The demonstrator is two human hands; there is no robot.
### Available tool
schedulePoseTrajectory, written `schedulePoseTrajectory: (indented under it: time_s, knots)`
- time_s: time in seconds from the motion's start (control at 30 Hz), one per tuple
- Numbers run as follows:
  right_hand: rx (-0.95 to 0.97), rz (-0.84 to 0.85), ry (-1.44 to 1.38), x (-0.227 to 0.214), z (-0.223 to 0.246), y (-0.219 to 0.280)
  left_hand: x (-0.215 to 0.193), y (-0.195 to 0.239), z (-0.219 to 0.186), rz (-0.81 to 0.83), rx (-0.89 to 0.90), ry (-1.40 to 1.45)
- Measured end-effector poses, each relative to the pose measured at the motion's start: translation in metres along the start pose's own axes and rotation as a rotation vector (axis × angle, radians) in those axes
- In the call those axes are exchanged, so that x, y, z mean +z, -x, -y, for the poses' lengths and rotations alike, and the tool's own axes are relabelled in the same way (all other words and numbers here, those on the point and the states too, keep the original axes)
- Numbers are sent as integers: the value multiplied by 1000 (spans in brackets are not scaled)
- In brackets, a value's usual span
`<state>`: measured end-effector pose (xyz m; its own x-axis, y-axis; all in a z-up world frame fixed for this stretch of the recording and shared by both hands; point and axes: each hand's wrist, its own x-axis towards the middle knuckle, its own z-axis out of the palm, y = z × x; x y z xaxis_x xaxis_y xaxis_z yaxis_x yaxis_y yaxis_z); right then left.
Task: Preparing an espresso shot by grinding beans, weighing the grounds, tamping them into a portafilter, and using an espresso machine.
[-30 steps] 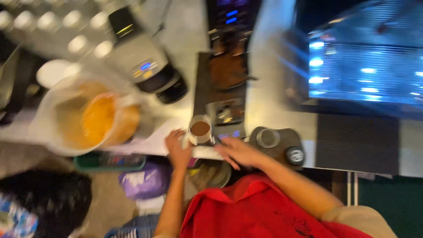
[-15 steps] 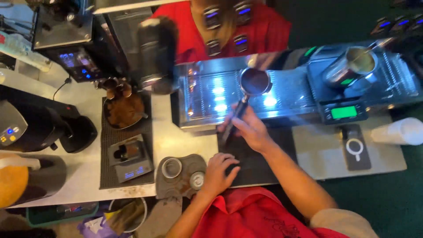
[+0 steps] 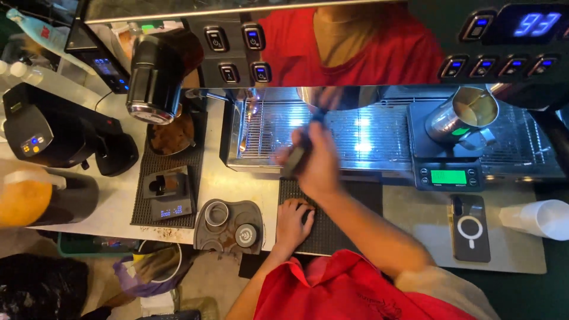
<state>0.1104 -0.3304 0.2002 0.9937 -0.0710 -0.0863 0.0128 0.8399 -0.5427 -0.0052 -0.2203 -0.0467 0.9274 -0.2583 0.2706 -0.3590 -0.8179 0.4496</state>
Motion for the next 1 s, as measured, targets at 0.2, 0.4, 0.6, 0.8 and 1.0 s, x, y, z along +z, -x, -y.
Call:
schedulePoseTrajectory:
  time_s: [0.2,0.4,0.6,0.8,1.0]
  knots:
    - [391,30,210,-49,95,9,-9,-2,-2,35,-25,97]
    - [564,-87,715,-40,155,-12,-8,-3,2,34,-27,98]
    - [624,-23,1065,-51,171,-35,-3,-3,9,24,5,144]
    - [436,46,848,-109,161,-12,6,3,13,71,34,99]
    - [535,14,824,-235,89,80,15,5,21,66,53,29]
